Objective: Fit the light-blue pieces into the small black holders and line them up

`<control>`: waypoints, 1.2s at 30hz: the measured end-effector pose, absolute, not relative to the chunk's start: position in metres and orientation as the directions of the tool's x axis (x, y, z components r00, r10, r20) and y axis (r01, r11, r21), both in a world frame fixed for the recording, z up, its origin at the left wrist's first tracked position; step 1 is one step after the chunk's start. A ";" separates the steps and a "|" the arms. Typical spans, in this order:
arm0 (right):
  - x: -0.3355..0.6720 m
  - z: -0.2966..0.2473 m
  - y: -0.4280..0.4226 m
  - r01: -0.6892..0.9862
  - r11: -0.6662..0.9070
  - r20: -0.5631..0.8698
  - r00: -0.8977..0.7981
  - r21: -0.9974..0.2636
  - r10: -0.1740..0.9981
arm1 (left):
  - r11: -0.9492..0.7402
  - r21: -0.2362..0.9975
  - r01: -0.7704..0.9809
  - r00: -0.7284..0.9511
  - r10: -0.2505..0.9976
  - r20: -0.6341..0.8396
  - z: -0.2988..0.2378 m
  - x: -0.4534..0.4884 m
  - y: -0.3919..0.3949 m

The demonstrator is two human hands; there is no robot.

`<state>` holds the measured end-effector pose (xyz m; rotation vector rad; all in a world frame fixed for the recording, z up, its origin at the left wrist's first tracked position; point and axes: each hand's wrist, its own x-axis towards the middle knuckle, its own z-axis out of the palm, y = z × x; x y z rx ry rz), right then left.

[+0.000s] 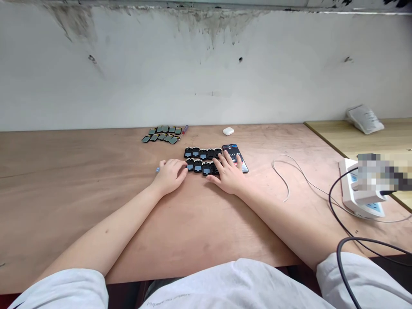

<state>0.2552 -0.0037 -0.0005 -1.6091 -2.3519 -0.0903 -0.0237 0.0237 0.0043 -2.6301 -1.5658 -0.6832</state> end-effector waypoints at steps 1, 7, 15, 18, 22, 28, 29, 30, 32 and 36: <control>0.255 -0.001 -0.002 0.916 0.382 0.258 -0.343 -0.120 0.903 | -0.442 0.228 0.867 0.332 0.856 0.395 0.004 -0.026 0.025; 0.258 0.000 -0.004 0.905 0.396 0.300 -0.340 -0.152 0.891 | -0.087 0.186 0.979 0.003 0.914 0.406 0.000 -0.058 0.028; 0.264 -0.001 -0.020 0.899 0.411 0.376 -0.332 -0.152 0.865 | -0.066 0.136 0.989 0.019 0.947 0.321 -0.004 -0.098 0.014; 0.260 0.001 -0.026 0.911 0.384 0.416 -0.293 -0.154 0.861 | -0.059 0.162 0.985 0.012 0.961 0.277 -0.004 -0.100 0.017; 0.254 0.005 -0.031 0.919 0.357 0.471 -0.245 -0.166 0.848 | -0.091 0.199 0.976 0.036 0.963 0.267 -0.004 -0.100 0.020; 0.256 0.005 -0.034 0.910 0.371 0.521 -0.229 -0.186 0.823 | -0.204 0.228 0.952 0.129 0.943 0.308 -0.003 -0.102 0.019; 0.256 0.005 -0.034 0.912 0.369 0.520 -0.232 -0.177 0.822 | -0.217 0.227 0.949 0.141 0.940 0.310 -0.003 -0.102 0.019; 0.256 0.005 -0.034 0.913 0.372 0.516 -0.239 -0.169 0.822 | -0.226 0.224 0.948 0.151 0.939 0.309 -0.003 -0.102 0.020; 0.257 0.004 -0.034 0.905 0.393 0.503 -0.268 -0.161 0.822 | -0.242 0.213 0.947 0.173 0.939 0.297 -0.003 -0.102 0.021; 0.259 0.006 -0.033 0.812 0.567 0.478 -0.447 -0.138 0.757 | -0.279 0.199 0.940 0.218 0.935 0.278 -0.005 -0.103 0.022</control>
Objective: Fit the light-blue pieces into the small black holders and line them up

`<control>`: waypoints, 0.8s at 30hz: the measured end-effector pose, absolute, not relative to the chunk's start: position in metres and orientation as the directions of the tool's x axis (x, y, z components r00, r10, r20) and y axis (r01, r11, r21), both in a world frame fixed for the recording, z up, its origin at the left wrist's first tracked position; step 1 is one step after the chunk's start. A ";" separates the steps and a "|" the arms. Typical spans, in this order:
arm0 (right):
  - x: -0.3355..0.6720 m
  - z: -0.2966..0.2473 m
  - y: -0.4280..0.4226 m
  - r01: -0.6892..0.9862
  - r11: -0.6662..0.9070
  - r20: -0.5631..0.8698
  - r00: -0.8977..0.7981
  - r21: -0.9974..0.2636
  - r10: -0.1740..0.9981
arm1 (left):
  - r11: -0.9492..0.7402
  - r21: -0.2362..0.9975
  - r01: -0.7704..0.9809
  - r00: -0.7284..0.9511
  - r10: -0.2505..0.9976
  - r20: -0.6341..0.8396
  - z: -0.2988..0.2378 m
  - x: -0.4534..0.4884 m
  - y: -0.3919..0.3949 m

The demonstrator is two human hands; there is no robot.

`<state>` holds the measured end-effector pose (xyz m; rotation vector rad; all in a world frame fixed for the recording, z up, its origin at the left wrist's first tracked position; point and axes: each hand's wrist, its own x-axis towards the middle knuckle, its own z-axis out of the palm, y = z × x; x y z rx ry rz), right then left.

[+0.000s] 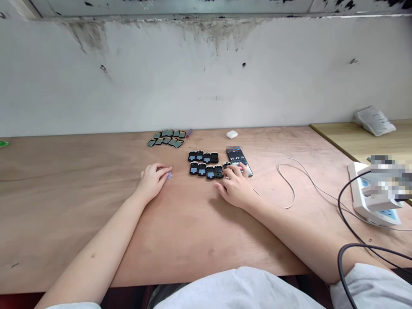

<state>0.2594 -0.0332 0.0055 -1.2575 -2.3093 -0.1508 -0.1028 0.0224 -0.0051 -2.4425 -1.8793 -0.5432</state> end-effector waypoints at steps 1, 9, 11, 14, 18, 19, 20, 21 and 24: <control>0.260 0.006 -0.033 0.764 0.634 0.467 -0.519 -0.123 0.716 | -0.290 0.196 0.937 0.230 0.932 0.281 -0.005 -0.103 0.023; 0.259 0.012 -0.037 0.439 0.885 0.353 -0.812 -0.153 0.464 | -0.361 0.180 0.915 0.304 0.910 0.283 -0.006 -0.102 0.023; 0.260 0.012 -0.037 0.435 0.883 0.326 -0.821 -0.176 0.469 | -0.367 0.186 0.911 0.310 0.910 0.275 -0.005 -0.102 0.024; 0.260 0.012 -0.036 0.425 0.888 0.317 -0.830 -0.176 0.459 | -0.397 0.203 0.895 0.338 0.901 0.273 -0.004 -0.102 0.024; 0.260 0.011 -0.035 0.419 0.890 0.295 -0.841 -0.178 0.455 | -0.431 0.208 0.878 0.367 0.885 0.286 -0.003 -0.102 0.024; 0.259 0.011 -0.035 0.429 0.886 0.286 -0.839 -0.176 0.463 | -0.433 0.205 0.878 0.367 0.883 0.292 -0.003 -0.102 0.024; 0.259 0.011 -0.034 0.440 0.881 0.278 -0.836 -0.174 0.472 | -0.434 0.203 0.878 0.367 0.881 0.298 -0.004 -0.102 0.024; 0.259 0.010 -0.034 0.449 0.877 0.273 -0.833 -0.172 0.481 | -0.436 0.201 0.877 0.368 0.879 0.302 -0.004 -0.102 0.024; 0.259 0.009 -0.033 0.468 0.864 0.271 -0.820 -0.187 0.503 | -0.446 0.193 0.874 0.377 0.873 0.310 -0.005 -0.102 0.024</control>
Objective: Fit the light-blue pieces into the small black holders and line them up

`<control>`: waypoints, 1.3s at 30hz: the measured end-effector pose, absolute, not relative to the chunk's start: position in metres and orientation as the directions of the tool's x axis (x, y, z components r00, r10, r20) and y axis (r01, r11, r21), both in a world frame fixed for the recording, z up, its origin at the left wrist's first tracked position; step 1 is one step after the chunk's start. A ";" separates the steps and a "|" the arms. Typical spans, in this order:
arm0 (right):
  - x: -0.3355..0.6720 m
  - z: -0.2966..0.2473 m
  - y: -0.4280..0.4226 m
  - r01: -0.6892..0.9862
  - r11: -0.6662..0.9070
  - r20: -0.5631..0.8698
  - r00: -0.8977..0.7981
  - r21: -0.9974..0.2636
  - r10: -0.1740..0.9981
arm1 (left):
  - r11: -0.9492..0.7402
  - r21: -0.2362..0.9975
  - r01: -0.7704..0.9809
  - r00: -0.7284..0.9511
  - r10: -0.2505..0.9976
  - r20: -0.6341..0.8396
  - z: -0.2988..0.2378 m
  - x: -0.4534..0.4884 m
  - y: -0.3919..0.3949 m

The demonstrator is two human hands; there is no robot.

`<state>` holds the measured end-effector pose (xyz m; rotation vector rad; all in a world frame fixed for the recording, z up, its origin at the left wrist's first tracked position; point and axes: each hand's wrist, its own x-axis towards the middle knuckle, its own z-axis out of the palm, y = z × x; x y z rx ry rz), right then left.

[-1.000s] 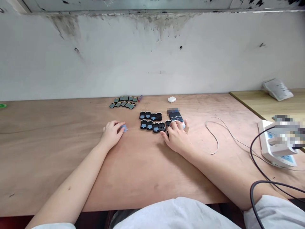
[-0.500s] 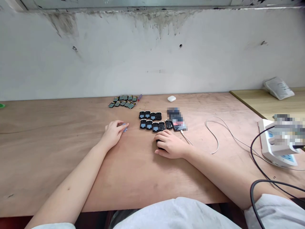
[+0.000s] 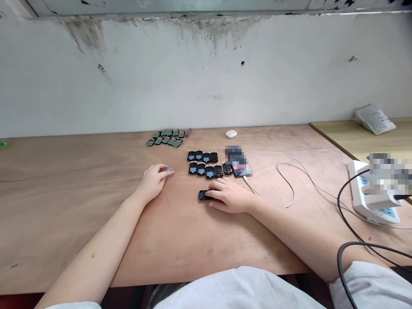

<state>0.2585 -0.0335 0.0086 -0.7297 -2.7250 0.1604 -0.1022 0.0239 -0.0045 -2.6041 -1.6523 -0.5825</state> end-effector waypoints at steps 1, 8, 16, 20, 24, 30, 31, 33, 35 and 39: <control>0.259 0.008 -0.033 0.471 0.861 0.273 -0.817 -0.194 0.508 | -0.449 0.190 0.873 0.381 0.871 0.310 -0.004 -0.102 0.024; 0.259 0.007 -0.033 0.476 0.851 0.281 -0.805 -0.221 0.523 | -0.438 0.159 0.885 0.373 0.870 0.322 -0.003 -0.103 0.022; 0.259 0.006 -0.031 0.474 0.846 0.279 -0.801 -0.243 0.529 | -0.534 0.160 0.830 0.440 0.804 0.399 -0.005 -0.105 0.024; 0.259 0.004 -0.030 0.474 0.846 0.281 -0.801 -0.245 0.529 | -0.573 0.155 0.805 0.464 0.771 0.436 -0.004 -0.104 0.023; 0.259 0.004 -0.030 0.473 0.848 0.282 -0.801 -0.240 0.527 | -0.604 0.187 0.775 0.445 0.731 0.517 -0.003 -0.102 0.021; 0.259 0.006 -0.031 0.473 0.844 0.286 -0.796 -0.254 0.533 | -0.601 0.304 0.739 0.304 0.700 0.646 0.003 -0.096 0.013; 0.258 0.007 -0.031 0.472 0.843 0.288 -0.796 -0.257 0.533 | -0.599 0.312 0.738 0.290 0.699 0.654 0.004 -0.095 0.012; 0.258 0.006 -0.031 0.470 0.843 0.290 -0.795 -0.262 0.533 | -0.597 0.321 0.735 0.281 0.700 0.657 0.005 -0.094 0.011; 0.258 0.006 -0.030 0.469 0.843 0.289 -0.796 -0.263 0.533 | -0.601 0.331 0.728 0.280 0.701 0.656 0.005 -0.093 0.012; 0.258 0.006 -0.030 0.475 0.841 0.285 -0.794 -0.261 0.537 | -0.606 0.366 0.706 0.269 0.709 0.652 0.002 -0.094 0.015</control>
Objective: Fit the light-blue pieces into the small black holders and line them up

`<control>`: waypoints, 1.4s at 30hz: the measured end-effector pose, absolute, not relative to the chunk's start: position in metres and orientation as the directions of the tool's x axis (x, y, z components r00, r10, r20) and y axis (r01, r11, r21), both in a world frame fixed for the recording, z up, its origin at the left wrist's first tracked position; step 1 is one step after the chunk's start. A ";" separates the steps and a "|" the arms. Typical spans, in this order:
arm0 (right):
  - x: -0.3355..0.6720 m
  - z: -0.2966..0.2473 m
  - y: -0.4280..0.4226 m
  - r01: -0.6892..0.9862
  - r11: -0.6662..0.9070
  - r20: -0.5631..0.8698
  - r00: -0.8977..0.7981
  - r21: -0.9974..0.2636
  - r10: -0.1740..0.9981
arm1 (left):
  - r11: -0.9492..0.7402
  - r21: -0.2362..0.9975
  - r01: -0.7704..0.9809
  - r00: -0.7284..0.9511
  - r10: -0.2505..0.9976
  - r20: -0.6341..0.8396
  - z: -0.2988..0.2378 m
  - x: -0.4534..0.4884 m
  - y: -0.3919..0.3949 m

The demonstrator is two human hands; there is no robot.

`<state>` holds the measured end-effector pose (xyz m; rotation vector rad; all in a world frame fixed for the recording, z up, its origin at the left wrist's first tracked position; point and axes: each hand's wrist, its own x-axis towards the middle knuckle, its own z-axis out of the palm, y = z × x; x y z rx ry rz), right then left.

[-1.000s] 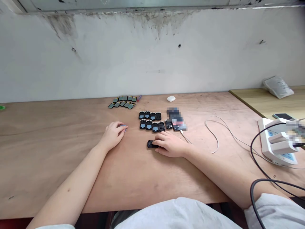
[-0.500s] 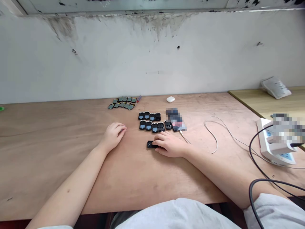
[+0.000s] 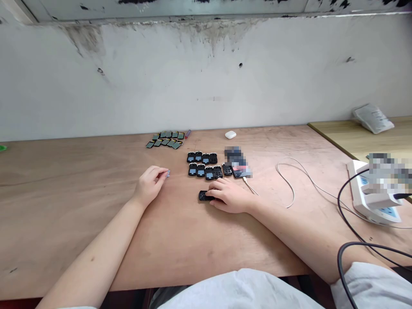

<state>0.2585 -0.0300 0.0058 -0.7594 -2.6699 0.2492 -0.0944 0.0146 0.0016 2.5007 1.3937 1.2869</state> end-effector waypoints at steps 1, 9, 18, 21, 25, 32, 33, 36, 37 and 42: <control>0.259 0.006 -0.030 0.476 0.839 0.284 -0.793 -0.262 0.539 | -0.603 0.374 0.705 0.267 0.714 0.648 0.001 -0.095 0.015; 0.259 0.004 -0.030 0.467 0.838 0.295 -0.788 -0.283 0.540 | -0.562 0.395 0.727 0.242 0.748 0.618 0.000 -0.091 0.013; 0.259 0.005 -0.030 0.475 0.835 0.291 -0.787 -0.278 0.544 | -0.556 0.395 0.731 0.255 0.760 0.598 -0.002 -0.092 0.014; 0.259 0.004 -0.029 0.475 0.833 0.289 -0.786 -0.283 0.547 | -0.546 0.411 0.730 0.236 0.766 0.598 -0.002 -0.093 0.015; 0.259 0.004 -0.029 0.476 0.832 0.289 -0.785 -0.284 0.548 | -0.555 0.411 0.723 0.241 0.760 0.603 -0.002 -0.093 0.014; 0.259 0.004 -0.029 0.476 0.830 0.288 -0.784 -0.290 0.550 | -0.556 0.413 0.721 0.260 0.770 0.583 -0.002 -0.093 0.015; 0.259 0.004 -0.029 0.476 0.830 0.289 -0.783 -0.289 0.550 | -0.554 0.414 0.722 0.258 0.771 0.582 -0.002 -0.093 0.015; 0.259 0.003 -0.029 0.477 0.830 0.290 -0.782 -0.291 0.551 | -0.552 0.423 0.718 0.253 0.774 0.580 -0.002 -0.093 0.014; 0.259 0.003 -0.029 0.476 0.829 0.290 -0.782 -0.292 0.552 | -0.553 0.427 0.716 0.254 0.775 0.578 -0.002 -0.093 0.014; 0.259 0.003 -0.028 0.480 0.825 0.287 -0.779 -0.299 0.558 | -0.557 0.429 0.711 0.276 0.783 0.558 -0.002 -0.093 0.013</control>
